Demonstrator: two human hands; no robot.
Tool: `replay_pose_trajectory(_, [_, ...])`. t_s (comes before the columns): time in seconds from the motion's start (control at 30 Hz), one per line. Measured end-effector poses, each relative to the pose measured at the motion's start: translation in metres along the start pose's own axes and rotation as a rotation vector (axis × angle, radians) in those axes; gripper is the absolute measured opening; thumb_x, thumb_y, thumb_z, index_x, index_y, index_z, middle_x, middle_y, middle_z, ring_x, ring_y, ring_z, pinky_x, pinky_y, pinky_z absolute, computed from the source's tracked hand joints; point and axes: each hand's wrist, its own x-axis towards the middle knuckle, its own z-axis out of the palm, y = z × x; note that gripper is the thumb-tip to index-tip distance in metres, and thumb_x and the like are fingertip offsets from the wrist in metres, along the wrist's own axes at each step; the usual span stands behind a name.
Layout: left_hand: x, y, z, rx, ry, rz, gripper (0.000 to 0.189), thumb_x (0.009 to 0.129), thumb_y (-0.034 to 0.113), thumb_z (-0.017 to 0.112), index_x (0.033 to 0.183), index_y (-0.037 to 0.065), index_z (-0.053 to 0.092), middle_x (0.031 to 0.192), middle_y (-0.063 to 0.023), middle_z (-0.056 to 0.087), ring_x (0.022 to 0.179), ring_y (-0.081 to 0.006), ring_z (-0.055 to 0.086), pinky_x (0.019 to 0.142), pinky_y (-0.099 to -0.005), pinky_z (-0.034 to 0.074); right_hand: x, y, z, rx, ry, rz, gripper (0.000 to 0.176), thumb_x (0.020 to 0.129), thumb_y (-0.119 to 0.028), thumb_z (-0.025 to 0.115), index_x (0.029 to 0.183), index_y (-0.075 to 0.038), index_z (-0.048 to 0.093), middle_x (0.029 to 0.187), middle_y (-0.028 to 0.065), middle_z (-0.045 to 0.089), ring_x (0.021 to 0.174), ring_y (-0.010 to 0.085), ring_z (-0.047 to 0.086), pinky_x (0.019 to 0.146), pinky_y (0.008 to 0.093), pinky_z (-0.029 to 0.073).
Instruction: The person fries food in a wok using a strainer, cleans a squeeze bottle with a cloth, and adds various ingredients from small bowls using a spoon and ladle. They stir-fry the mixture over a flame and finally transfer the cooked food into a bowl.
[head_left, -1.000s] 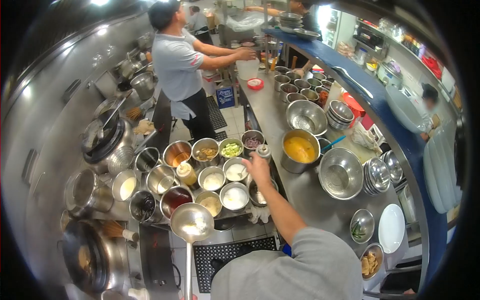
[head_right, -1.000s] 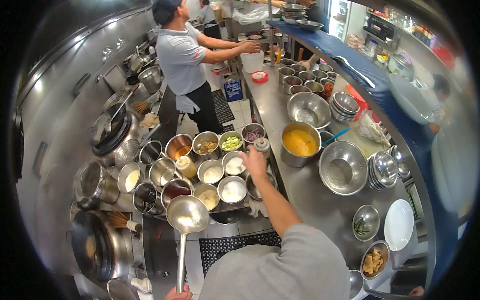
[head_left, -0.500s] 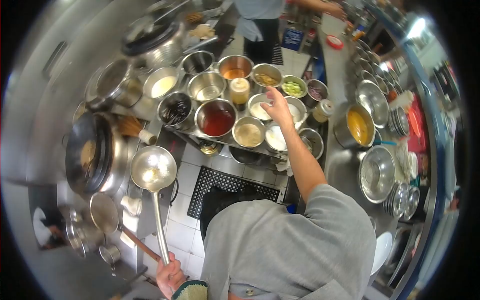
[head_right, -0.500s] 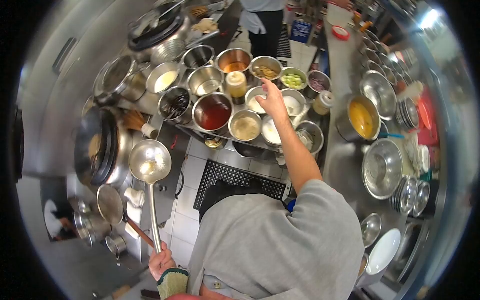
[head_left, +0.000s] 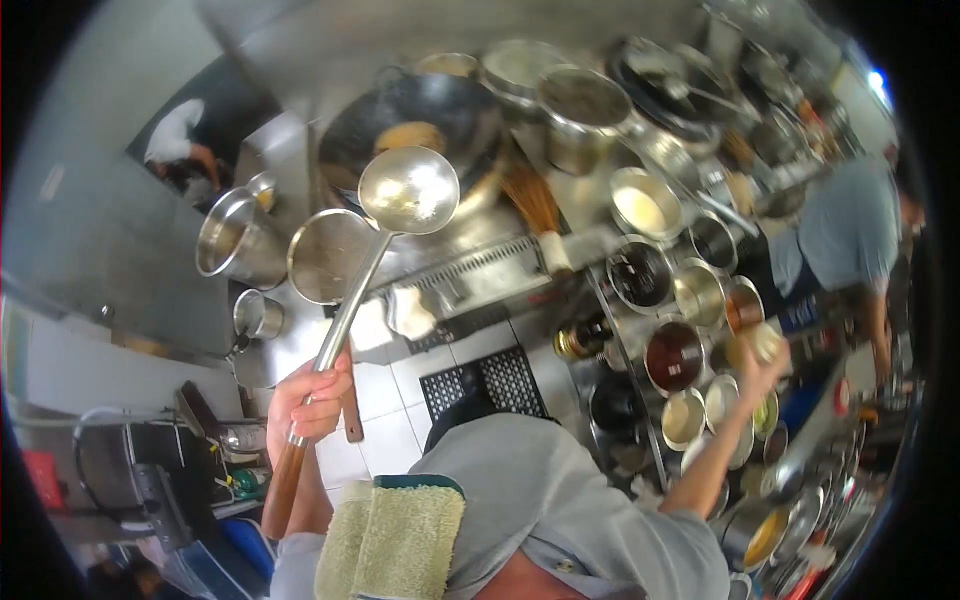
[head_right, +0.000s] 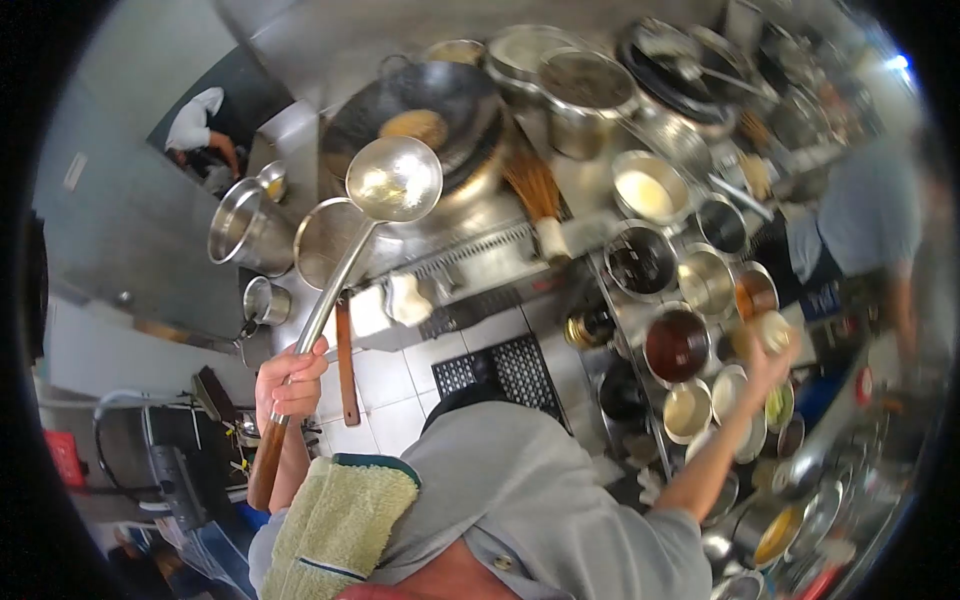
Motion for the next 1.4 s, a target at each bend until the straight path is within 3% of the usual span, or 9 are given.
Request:
replay_pose_trajectory(0.07, [0.009,0.038,-0.004,0.057,0.005,0.065,0.015,0.097,0.001,0.037,0.109,-0.002,0.044,0.068,-0.0037,0.04,0.037,-0.0049,0.037,0.027,-0.0202,0.032,0.061,-0.046,-0.039,0.184,0.045,-0.351,0.076,0.078,-0.019,0.076,0.139,0.002,0.036,0.139,0.0179,0.041,0.124,0.0276,0.043,0.105,0.0372,0.035])
replay_pose_trajectory(0.2, [0.044,0.118,-0.009,0.211,0.142,0.119,0.007,0.098,0.006,0.042,0.101,0.004,0.047,0.064,0.0002,0.039,0.037,-0.0033,0.035,0.027,-0.0198,0.029,0.123,-0.161,-0.073,0.343,-0.042,-0.145,0.066,0.086,-0.019,0.068,0.139,0.002,0.036,0.138,0.017,0.043,0.125,0.0258,0.043,0.103,0.0359,0.036])
replay_pose_trajectory(0.5, [0.196,0.254,-0.058,1.061,0.464,0.3,0.018,0.085,0.01,0.056,0.071,0.009,0.044,0.055,0.001,0.042,0.041,-0.0086,0.039,0.038,-0.0268,0.035,0.063,-0.303,0.071,0.717,-0.323,-0.149,0.06,0.081,-0.012,0.072,0.133,-0.003,0.044,0.122,0.009,0.054,0.11,0.0189,0.051,0.095,0.0298,0.038])
replay_pose_trajectory(0.73, [0.253,0.285,-0.07,1.254,0.541,0.186,0.02,0.084,0.009,0.057,0.067,0.009,0.047,0.056,-0.0006,0.045,0.046,-0.0101,0.043,0.042,-0.027,0.037,0.028,-0.365,0.152,0.987,-0.507,-0.027,0.069,0.073,-0.008,0.076,0.132,-0.001,0.042,0.118,0.0121,0.056,0.106,0.0216,0.056,0.092,0.0325,0.044])
replay_pose_trajectory(0.93, [0.258,0.272,-0.051,0.976,0.418,-0.132,0.028,0.093,0.017,0.051,0.065,0.012,0.046,0.044,0.0046,0.035,0.034,-0.0079,0.035,0.033,-0.0236,0.031,0.04,-0.389,0.209,1.3,-0.535,0.13,0.072,0.067,-0.013,0.08,0.129,-0.004,0.044,0.114,0.0108,0.058,0.104,0.0209,0.057,0.092,0.0348,0.045])
replay_pose_trajectory(1.0, [0.262,0.271,-0.05,0.542,0.334,-0.288,0.026,0.097,0.016,0.043,0.072,0.008,0.045,0.05,0.0031,0.036,0.036,-0.0073,0.037,0.033,-0.0219,0.033,0.05,-0.397,0.216,1.425,-0.616,0.288,0.069,0.068,-0.012,0.079,0.128,-0.005,0.045,0.112,0.0101,0.058,0.104,0.0206,0.057,0.092,0.0357,0.044])
replay_pose_trajectory(1.23, [0.264,0.233,-0.018,-0.234,0.168,-0.269,0.018,0.098,0.011,0.034,0.084,0.002,0.038,0.067,-0.0022,0.04,0.04,-0.0085,0.039,0.033,-0.0224,0.036,0.071,-0.399,0.244,1.464,-0.79,0.539,0.052,0.075,-0.017,0.072,0.121,-0.002,0.051,0.107,0.0136,0.062,0.098,0.0256,0.062,0.087,0.0379,0.049])
replay_pose_trajectory(1.33, [0.267,0.244,-0.031,0.11,0.255,-0.249,0.014,0.096,0.011,0.041,0.085,0.003,0.042,0.059,-0.0016,0.039,0.041,-0.0102,0.041,0.036,-0.0255,0.037,0.077,-0.406,0.238,1.382,-0.927,0.691,0.05,0.075,-0.017,0.072,0.119,-0.002,0.053,0.105,0.0131,0.063,0.098,0.0253,0.062,0.087,0.0382,0.05])
replay_pose_trajectory(1.4, [0.263,0.231,-0.029,0.948,0.416,-0.06,0.012,0.093,0.012,0.046,0.086,0.003,0.044,0.058,-0.0019,0.041,0.041,-0.0107,0.041,0.036,-0.027,0.037,0.08,-0.407,0.243,1.335,-0.995,0.702,0.05,0.075,-0.018,0.072,0.119,-0.002,0.054,0.105,0.0122,0.063,0.098,0.0246,0.062,0.086,0.0382,0.05])
